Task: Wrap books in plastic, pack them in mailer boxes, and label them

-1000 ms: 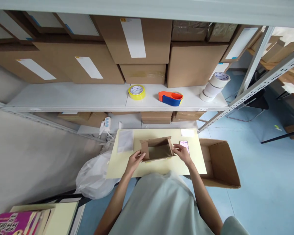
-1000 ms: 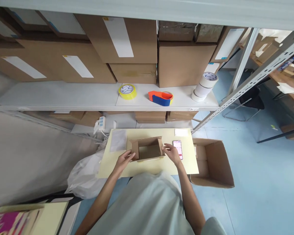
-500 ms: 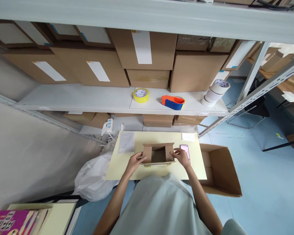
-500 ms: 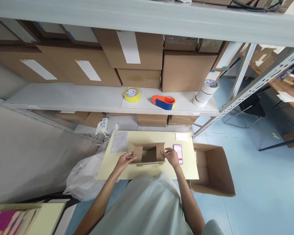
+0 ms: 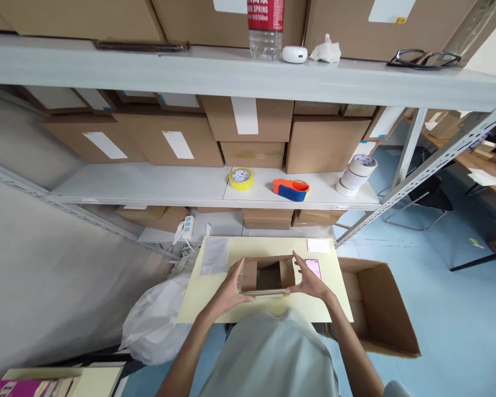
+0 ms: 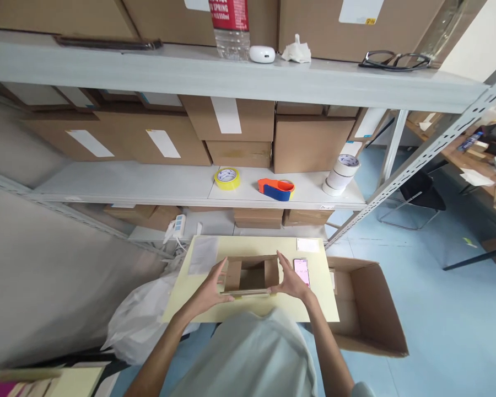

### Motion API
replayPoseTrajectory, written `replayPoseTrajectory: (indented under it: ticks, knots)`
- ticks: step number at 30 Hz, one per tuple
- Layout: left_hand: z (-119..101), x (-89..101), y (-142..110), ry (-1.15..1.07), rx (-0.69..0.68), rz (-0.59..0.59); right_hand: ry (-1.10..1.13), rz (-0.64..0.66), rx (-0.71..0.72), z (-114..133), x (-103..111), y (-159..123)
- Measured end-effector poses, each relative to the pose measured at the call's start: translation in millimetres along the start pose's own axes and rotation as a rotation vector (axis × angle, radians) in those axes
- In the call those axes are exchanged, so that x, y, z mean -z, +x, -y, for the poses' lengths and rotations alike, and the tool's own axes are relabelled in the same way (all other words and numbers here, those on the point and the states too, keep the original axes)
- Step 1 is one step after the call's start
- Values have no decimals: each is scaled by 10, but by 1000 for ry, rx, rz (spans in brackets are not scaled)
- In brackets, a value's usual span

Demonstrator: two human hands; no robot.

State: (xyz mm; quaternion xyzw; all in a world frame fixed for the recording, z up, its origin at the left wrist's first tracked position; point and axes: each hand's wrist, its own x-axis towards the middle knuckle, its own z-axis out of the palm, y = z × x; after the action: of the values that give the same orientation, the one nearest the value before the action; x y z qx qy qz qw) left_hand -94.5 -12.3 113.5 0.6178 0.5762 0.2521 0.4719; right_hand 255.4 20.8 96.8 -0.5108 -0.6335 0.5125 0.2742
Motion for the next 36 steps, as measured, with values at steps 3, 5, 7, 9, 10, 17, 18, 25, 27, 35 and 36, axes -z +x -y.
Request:
replayPoseTrajectory:
  ticks: [3, 5, 7, 9, 10, 17, 18, 25, 27, 35, 36]
  knots:
    - [-22, -14, 69, 128, -26, 9, -91, -35, -15, 53, -12, 36]
    - [-10, -24, 109, 209, -42, -39, -161, -106, -26, 81, -29, 60]
    - [21, -30, 137, 282, -64, -126, -228, -152, -7, 105, -45, 74]
    - [69, -38, 156, 332, -82, -212, -262, -159, 37, 119, -60, 71]
    - [99, -45, 163, 347, -87, -239, -268, -154, 54, 118, -69, 62]
    - [265, -214, 167, 257, -40, -266, -286, -166, 55, -78, -216, -58]
    - [269, -246, 164, 234, -24, -274, -262, -189, 52, -121, -249, -70]
    - [200, -351, 147, 214, 45, -351, -74, -305, 6, -235, -387, -84]
    - [172, -334, 139, 202, 55, -381, -56, -320, 17, -189, -386, -76]
    - [136, -234, 154, 167, 88, -436, 24, -349, 7, -39, -425, 33]
    - [144, -228, 164, 165, 95, -441, 28, -354, -2, -37, -442, 55]
